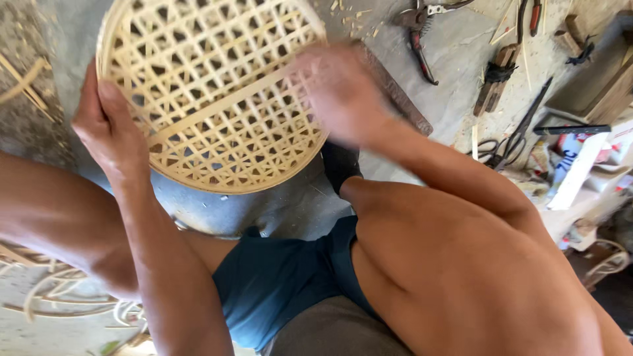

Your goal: The person weaves thin bamboo strips into a round basket base, interlacing them by hand and occasionally tapping with a hammer to secure the weave. The person rotates the basket and adjusts strips to maintain the pattern.

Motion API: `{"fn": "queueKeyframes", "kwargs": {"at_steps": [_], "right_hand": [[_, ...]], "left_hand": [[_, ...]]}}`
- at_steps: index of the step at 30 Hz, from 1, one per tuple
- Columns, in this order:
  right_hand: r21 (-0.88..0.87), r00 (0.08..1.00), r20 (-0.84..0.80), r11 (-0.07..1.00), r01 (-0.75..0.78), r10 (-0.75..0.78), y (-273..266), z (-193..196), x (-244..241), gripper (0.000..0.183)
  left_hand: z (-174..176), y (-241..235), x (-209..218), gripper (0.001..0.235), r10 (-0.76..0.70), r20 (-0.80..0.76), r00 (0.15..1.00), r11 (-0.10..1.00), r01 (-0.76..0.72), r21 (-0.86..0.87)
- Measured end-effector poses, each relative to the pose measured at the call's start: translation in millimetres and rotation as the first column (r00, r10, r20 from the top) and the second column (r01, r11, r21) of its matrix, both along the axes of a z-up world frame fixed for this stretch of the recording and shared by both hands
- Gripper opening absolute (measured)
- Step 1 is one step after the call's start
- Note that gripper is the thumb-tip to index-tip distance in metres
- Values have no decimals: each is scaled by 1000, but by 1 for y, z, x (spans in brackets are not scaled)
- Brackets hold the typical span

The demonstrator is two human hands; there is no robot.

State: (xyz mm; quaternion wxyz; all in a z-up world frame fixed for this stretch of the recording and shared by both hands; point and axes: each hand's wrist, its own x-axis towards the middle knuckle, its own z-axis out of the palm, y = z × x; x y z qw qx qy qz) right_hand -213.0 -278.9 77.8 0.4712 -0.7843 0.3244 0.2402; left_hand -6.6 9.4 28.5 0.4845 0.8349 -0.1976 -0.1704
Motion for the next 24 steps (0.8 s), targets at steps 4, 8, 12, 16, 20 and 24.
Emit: {"fn": "queueKeyframes", "kwargs": {"at_steps": [4,8,12,16,20,24], "right_hand": [[-698,413,584,692,-183,699,49,-85,17,34],[-674,417,510,651,-349,752,45,-100,27,28],[-647,422,602,724,-241,678,37,-96,33,27],[-664,493,520,694,-280,697,24,-110,28,30],[-696,488,484,657,-288,727,25,-108,32,27],[-632,397,677,766,-118,620,13,-76,32,38]], "left_hand": [[-6,5,-16,44,-22,-9,1000,999,21,-29],[-7,6,-38,42,54,-38,998,996,-57,-71],[-5,-6,-39,43,89,-68,994,991,-95,-96],[-7,-12,-42,45,103,-91,991,989,-112,-101],[-21,0,-44,47,138,-94,986,988,-143,-52],[-17,-6,-42,41,159,223,962,979,-183,88]]}}
